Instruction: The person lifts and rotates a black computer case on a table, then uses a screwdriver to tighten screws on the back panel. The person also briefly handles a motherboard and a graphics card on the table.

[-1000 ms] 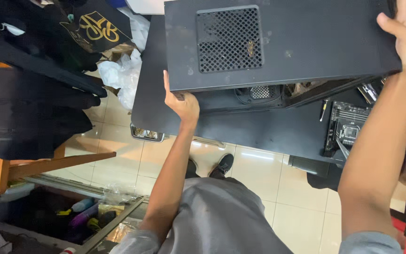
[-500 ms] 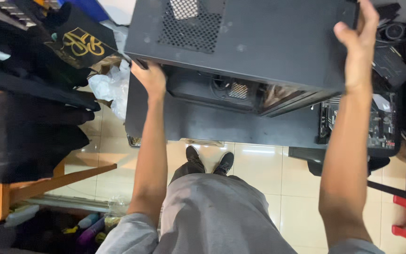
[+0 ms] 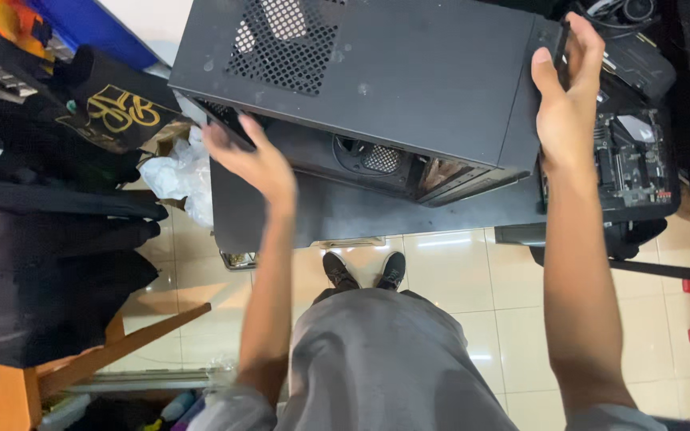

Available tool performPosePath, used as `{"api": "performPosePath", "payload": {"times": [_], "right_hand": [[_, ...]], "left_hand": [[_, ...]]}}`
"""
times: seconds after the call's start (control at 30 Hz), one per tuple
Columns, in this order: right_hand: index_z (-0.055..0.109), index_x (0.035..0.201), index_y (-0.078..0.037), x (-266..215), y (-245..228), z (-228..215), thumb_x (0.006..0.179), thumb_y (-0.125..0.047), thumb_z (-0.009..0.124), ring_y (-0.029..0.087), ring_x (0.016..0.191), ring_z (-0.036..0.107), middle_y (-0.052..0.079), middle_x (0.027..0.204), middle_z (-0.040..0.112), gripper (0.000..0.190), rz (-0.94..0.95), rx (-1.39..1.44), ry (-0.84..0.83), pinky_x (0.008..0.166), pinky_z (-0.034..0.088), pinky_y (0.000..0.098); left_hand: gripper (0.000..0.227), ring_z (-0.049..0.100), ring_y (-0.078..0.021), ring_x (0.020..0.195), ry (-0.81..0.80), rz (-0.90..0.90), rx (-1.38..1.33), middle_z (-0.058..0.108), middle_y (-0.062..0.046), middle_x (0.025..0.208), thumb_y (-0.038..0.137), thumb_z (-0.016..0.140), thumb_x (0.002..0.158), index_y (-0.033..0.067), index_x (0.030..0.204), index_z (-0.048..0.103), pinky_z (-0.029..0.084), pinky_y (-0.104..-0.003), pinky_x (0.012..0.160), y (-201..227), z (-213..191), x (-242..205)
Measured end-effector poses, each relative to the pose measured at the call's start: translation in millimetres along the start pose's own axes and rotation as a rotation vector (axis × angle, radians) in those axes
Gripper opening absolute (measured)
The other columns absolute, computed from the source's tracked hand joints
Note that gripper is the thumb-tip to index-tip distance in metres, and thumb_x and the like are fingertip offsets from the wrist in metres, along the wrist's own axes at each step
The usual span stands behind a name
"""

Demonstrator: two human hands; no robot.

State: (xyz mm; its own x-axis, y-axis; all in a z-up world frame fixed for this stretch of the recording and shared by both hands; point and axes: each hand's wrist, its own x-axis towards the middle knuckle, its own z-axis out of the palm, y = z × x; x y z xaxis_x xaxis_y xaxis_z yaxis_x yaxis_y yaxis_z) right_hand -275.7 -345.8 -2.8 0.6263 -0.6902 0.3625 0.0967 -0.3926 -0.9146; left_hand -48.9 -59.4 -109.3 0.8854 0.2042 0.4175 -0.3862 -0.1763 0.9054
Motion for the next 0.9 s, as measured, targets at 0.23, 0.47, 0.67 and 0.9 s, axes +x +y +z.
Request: {"api": "performPosePath", "payload": {"times": [0.23, 0.47, 0.67, 0.9], "right_hand": [[0.045, 0.144, -0.017, 9, -26, -9, 0.111, -0.007, 0.049, 0.015, 0.136, 0.043, 0.002, 0.15, 0.046, 0.035, 0.124, 0.023, -0.168, 0.115, 0.035, 0.0307], [0.049, 0.142, -0.011, 22, 40, -48, 0.112, -0.024, 0.059, 0.014, 0.128, 0.052, 0.004, 0.14, 0.056, 0.034, 0.029, 0.08, -0.282, 0.113, 0.041, 0.0294], [0.057, 0.133, -0.015, 44, 73, -69, 0.102, -0.059, 0.058, -0.001, 0.095, 0.057, -0.009, 0.112, 0.063, 0.053, 0.195, 0.31, -0.474, 0.085, 0.047, 0.0162], [0.06, 0.117, -0.006, 63, 112, -82, 0.112, -0.01, 0.065, 0.011, 0.1, 0.063, 0.005, 0.107, 0.067, 0.008, -0.052, 0.273, -0.498, 0.092, 0.056, 0.0279]], "left_hand": [[0.048, 0.044, -0.0301, 0.135, -0.368, 0.072, -0.23, 0.043, -0.013, 0.138, 0.024, 0.065, 0.1, 0.0037, 0.135, 0.038, 0.033, -0.045, 0.119, 81, 0, -160], [0.109, 0.039, -0.0399, 0.144, -0.771, 0.031, -0.098, 0.037, -0.022, 0.156, 0.055, 0.074, 0.082, 0.0002, 0.157, 0.018, 0.029, -0.054, 0.122, 121, 50, -227], [0.058, 0.052, -0.0339, 0.109, -0.455, -0.025, -0.2, 0.051, -0.018, 0.116, 0.034, 0.066, 0.084, -0.0008, 0.126, 0.047, 0.04, -0.046, 0.102, 149, 95, -256], [0.09, 0.046, -0.0441, 0.132, -0.178, -0.01, 0.067, 0.041, -0.027, 0.14, 0.044, 0.06, 0.09, -0.012, 0.15, 0.023, 0.033, -0.051, 0.118, 119, 134, -301]]}}
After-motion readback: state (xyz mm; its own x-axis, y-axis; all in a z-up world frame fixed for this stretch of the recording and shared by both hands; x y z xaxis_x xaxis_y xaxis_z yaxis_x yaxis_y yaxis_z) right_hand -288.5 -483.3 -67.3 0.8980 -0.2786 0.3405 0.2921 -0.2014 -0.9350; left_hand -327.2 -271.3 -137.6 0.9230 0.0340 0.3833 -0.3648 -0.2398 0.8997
